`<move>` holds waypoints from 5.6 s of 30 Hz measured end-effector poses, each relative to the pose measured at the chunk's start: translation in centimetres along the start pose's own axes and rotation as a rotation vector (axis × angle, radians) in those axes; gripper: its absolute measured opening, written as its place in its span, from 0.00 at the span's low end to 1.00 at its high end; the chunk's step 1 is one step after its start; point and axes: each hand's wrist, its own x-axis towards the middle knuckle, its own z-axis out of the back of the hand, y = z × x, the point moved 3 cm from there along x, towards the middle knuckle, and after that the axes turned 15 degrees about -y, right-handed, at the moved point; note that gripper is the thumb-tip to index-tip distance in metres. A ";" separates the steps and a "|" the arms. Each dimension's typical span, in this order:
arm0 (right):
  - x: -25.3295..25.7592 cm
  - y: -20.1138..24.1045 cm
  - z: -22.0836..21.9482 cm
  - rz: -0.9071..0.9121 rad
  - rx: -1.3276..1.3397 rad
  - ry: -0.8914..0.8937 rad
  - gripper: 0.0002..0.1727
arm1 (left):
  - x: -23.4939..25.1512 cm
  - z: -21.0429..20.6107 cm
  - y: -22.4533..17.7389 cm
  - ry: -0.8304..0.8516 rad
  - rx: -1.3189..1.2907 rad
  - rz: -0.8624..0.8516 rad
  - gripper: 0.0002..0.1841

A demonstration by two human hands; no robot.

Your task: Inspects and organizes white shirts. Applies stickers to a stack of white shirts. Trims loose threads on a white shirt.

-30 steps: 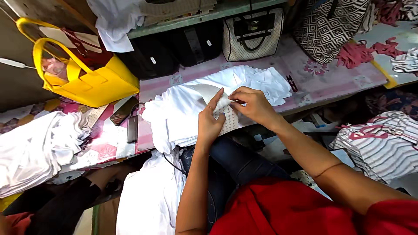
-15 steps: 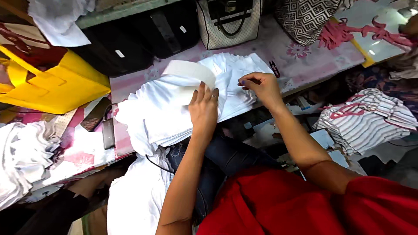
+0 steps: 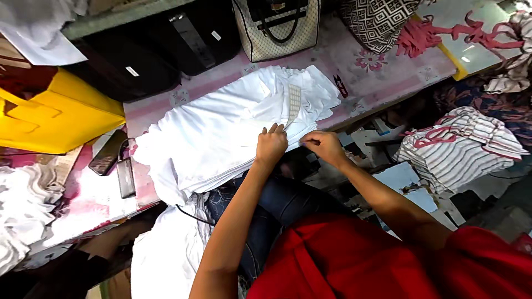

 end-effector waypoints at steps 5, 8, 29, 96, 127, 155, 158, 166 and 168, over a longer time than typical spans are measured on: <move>-1.1 1.2 -2.9 0.162 0.040 0.024 0.04 | -0.1 0.5 0.1 -0.009 0.006 0.012 0.08; -1.3 1.6 -4.0 0.270 0.068 -0.024 0.04 | -0.3 2.1 0.4 -0.031 -0.140 0.129 0.11; 1.2 -2.4 -6.3 0.445 -0.472 -0.303 0.05 | -1.4 2.2 0.1 -0.430 -0.357 0.102 0.06; 8.8 8.2 -8.2 0.090 0.350 -0.003 0.13 | -4.9 12.5 6.8 -0.704 -0.785 0.529 0.48; 4.9 13.5 -7.7 0.632 0.045 0.055 0.06 | -7.6 9.6 3.9 -0.628 -0.518 0.496 0.23; 2.9 -2.4 4.2 -0.456 0.369 -0.222 0.06 | 0.8 -0.2 -0.6 -0.037 -0.064 -0.076 0.13; 0.4 -2.8 4.4 -0.337 0.210 -0.178 0.07 | 0.6 -0.9 -0.5 -0.022 -0.060 -0.070 0.15; -1.2 -1.0 -1.6 0.256 0.034 -0.165 0.04 | 0.4 0.0 -0.2 -0.130 -0.177 0.000 0.08; -0.8 -1.2 -3.1 0.420 -0.070 -0.190 0.04 | 0.4 0.6 -0.3 -0.144 -0.231 0.075 0.08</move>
